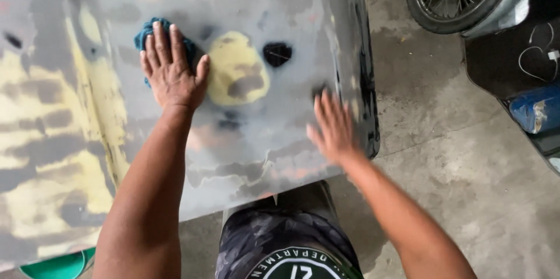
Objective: The person scrubs a large, flat metal car part with a dark sponge and a blue cloth. They repeatedly dip the cleaning tools into a green bucket of water to rinse them before continuing to scrub the surface.
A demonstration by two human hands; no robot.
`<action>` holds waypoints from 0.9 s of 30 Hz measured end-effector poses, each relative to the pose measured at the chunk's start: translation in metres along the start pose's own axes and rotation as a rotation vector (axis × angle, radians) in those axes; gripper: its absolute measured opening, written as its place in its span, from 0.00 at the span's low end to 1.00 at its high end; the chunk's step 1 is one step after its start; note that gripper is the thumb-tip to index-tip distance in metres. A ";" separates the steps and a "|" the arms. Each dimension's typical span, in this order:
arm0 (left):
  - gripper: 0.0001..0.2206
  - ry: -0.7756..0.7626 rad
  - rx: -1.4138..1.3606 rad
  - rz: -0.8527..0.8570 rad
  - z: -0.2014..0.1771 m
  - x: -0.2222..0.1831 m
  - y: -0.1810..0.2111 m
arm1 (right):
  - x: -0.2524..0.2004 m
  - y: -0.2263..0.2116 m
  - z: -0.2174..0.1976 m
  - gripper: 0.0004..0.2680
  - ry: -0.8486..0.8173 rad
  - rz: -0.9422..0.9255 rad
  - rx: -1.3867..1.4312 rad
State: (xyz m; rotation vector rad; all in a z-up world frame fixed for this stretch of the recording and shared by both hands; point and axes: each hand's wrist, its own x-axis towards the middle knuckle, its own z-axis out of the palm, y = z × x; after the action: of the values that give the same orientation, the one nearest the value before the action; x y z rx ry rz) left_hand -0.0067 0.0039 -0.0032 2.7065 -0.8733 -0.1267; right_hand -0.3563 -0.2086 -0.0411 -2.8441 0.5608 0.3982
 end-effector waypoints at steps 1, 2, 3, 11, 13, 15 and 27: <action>0.39 0.003 0.003 -0.006 0.003 -0.010 0.004 | 0.023 -0.005 -0.014 0.30 0.000 -0.007 0.000; 0.39 -0.002 -0.014 0.026 0.006 -0.021 0.007 | 0.046 -0.010 -0.028 0.30 0.048 0.054 0.072; 0.39 -0.007 -0.031 0.059 0.010 -0.032 0.011 | 0.069 -0.015 -0.042 0.30 0.094 0.115 0.145; 0.30 -0.211 -0.151 0.397 0.040 -0.206 0.125 | -0.005 -0.043 -0.021 0.23 0.242 -0.165 0.199; 0.29 -0.244 -0.138 0.428 0.046 -0.230 0.141 | -0.037 -0.023 -0.015 0.21 0.230 -0.266 0.235; 0.30 -0.311 -0.148 0.436 0.051 -0.242 0.154 | -0.056 0.007 -0.015 0.20 0.156 -0.352 0.220; 0.32 0.010 -0.054 -0.298 0.120 -0.202 0.308 | 0.035 0.109 -0.050 0.21 0.119 -0.733 0.255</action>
State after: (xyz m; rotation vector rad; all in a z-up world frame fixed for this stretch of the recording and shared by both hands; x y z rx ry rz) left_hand -0.3628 -0.1459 -0.0255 2.7657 -0.4518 -0.1952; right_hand -0.3574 -0.3324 -0.0221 -2.5920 -0.3964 0.0187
